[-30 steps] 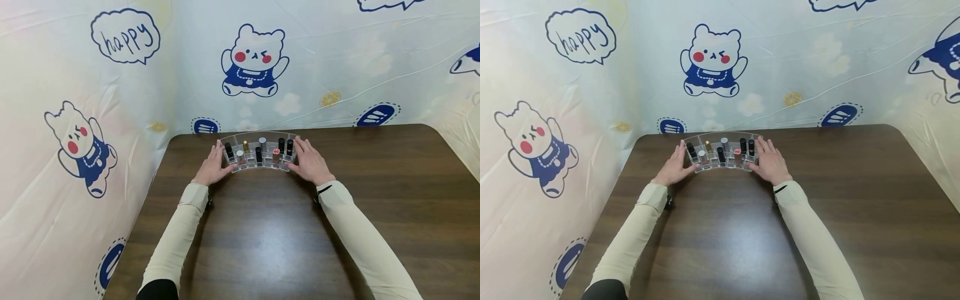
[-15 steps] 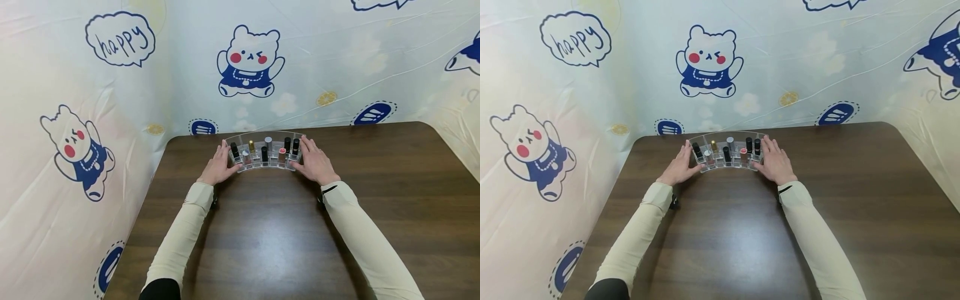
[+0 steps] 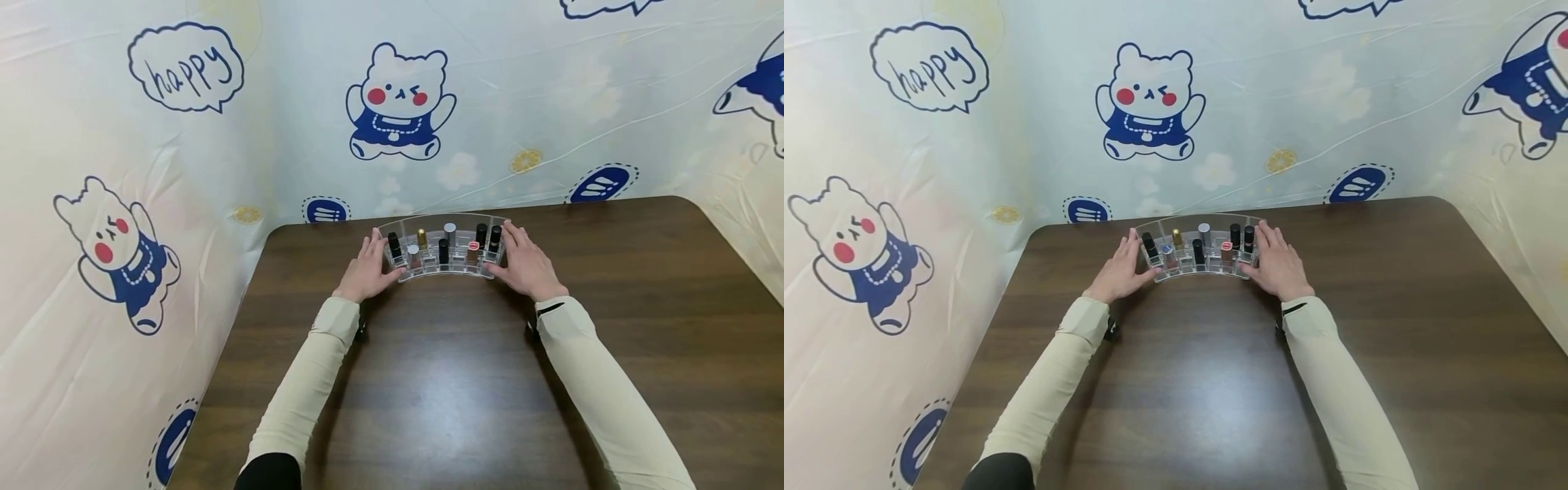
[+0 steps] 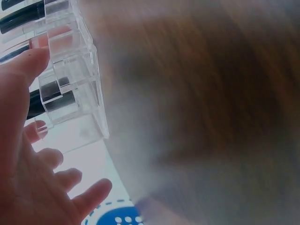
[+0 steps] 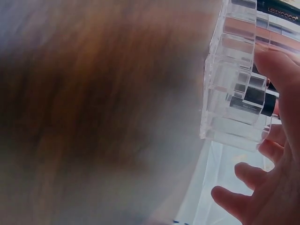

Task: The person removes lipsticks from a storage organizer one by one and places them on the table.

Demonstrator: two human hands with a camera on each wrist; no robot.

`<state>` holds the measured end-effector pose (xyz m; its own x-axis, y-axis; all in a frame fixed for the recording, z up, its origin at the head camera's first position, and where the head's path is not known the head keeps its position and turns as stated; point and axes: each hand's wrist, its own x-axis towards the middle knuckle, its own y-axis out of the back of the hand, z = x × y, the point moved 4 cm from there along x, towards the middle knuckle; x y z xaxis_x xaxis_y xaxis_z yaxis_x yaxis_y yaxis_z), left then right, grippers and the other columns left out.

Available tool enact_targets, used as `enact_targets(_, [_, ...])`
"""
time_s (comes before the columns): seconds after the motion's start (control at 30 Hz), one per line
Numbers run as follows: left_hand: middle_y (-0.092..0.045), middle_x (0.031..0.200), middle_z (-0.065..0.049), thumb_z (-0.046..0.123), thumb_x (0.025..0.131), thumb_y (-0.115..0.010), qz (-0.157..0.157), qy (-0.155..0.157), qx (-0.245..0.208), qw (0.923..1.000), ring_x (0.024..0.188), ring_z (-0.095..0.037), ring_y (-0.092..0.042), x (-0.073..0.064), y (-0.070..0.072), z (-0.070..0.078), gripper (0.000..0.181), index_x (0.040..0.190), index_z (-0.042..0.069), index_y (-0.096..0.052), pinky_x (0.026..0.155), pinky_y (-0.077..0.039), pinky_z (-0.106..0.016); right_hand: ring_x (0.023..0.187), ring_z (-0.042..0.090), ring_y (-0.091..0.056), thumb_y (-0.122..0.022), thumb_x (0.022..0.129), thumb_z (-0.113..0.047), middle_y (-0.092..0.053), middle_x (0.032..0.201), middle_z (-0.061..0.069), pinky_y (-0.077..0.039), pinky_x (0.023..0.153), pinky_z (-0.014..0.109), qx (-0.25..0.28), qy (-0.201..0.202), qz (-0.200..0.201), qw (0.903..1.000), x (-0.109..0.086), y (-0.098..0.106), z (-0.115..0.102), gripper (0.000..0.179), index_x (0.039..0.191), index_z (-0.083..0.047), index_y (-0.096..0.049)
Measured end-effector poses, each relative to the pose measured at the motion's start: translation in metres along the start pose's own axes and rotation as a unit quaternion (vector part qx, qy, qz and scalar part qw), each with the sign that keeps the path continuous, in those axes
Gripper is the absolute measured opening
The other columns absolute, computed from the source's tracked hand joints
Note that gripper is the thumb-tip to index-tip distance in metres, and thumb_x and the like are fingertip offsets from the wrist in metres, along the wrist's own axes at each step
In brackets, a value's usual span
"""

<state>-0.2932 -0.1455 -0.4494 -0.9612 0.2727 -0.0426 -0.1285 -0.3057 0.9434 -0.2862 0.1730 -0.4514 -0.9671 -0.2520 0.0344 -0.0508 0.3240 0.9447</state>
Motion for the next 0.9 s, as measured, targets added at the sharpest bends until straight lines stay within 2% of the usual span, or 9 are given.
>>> enact_targets(0.3, [0.002,0.164,-0.015,0.057,0.093,-0.052,0.001,0.004,0.014,0.9999,0.150,-0.036,-0.009,0.004,-0.008,0.015,0.084,0.153,0.007,-0.021,0.107,-0.035,-0.061,0.146,0.044,-0.015,-0.062,0.090,-0.047,-0.011,0.162,0.017,-0.031,0.110,0.059,0.011,-0.016,0.001,0.9998,-0.007,0.006,0.011,0.092,0.153,0.003,-0.017])
enact_targets(0.6, [0.006,0.164,-0.012,0.055,0.093,-0.053,-0.002,0.006,0.006,1.0000,0.151,-0.035,-0.004,0.005,-0.010,0.026,0.083,0.153,0.008,-0.021,0.106,-0.036,-0.061,0.146,0.045,-0.016,-0.064,0.090,-0.045,-0.012,0.162,0.017,-0.027,0.112,0.060,0.024,-0.029,0.007,0.9993,-0.013,0.008,0.019,0.093,0.153,0.002,-0.016])
enact_targets(0.9, [0.007,0.164,-0.011,0.056,0.092,-0.054,0.008,-0.003,0.012,0.9999,0.151,-0.033,0.001,0.005,-0.013,0.034,0.082,0.152,0.008,-0.024,0.105,-0.037,-0.061,0.146,0.044,-0.015,-0.062,0.089,-0.047,-0.012,0.162,0.017,-0.025,0.113,0.059,0.009,-0.028,0.008,0.9995,-0.018,0.012,0.026,0.090,0.152,0.004,-0.021])
